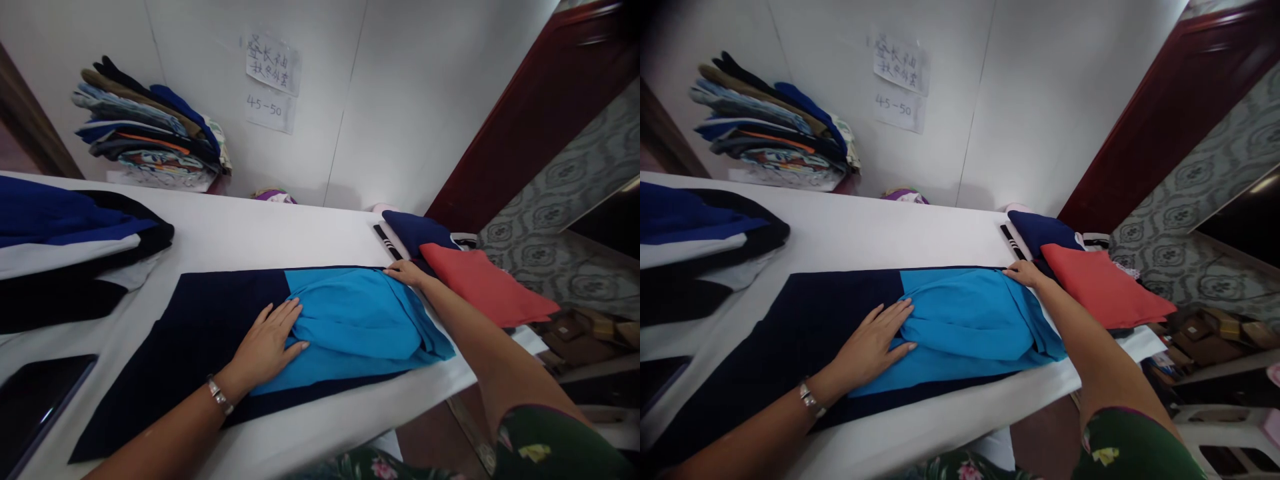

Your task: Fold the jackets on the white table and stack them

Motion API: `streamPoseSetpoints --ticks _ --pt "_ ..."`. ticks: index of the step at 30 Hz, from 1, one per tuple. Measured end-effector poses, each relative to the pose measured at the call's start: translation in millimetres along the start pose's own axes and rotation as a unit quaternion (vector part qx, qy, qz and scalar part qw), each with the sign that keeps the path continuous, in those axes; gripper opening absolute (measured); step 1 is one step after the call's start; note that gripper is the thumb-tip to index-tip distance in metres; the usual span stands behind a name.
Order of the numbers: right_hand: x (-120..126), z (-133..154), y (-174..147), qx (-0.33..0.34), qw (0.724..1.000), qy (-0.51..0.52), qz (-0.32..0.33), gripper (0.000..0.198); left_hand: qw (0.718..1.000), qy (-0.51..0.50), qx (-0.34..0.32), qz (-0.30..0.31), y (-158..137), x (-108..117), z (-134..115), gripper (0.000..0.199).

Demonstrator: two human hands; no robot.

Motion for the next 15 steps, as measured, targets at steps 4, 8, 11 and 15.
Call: streamPoseSetpoints --ticks 4,8,11,15 --pt "-1.5 4.8 -0.4 -0.005 1.000 -0.024 0.005 0.053 1.000 0.002 0.001 0.004 0.2 0.6 -0.8 0.070" --pt "-4.6 1.2 3.2 -0.047 0.998 -0.045 -0.001 0.066 1.000 0.004 0.001 0.017 0.3 1.4 -1.3 0.072" --pt "-10.3 -5.8 11.4 -0.081 0.996 -0.045 0.015 0.066 1.000 -0.003 -0.002 0.006 -0.6 -0.3 0.2 0.072" --pt "-25.4 -11.3 23.4 -0.101 0.993 -0.048 0.023 0.054 1.000 -0.013 0.001 -0.009 -1.9 -3.0 1.5 0.071"
Point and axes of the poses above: each hand's wrist, its own y-axis towards the middle knuckle, its own x-axis out of the back of the hand, z = x × y, the point moved 3 cm from there along y, towards the middle knuckle, and after that the axes turned 15 degrees about -z, right-handed, at the moved point
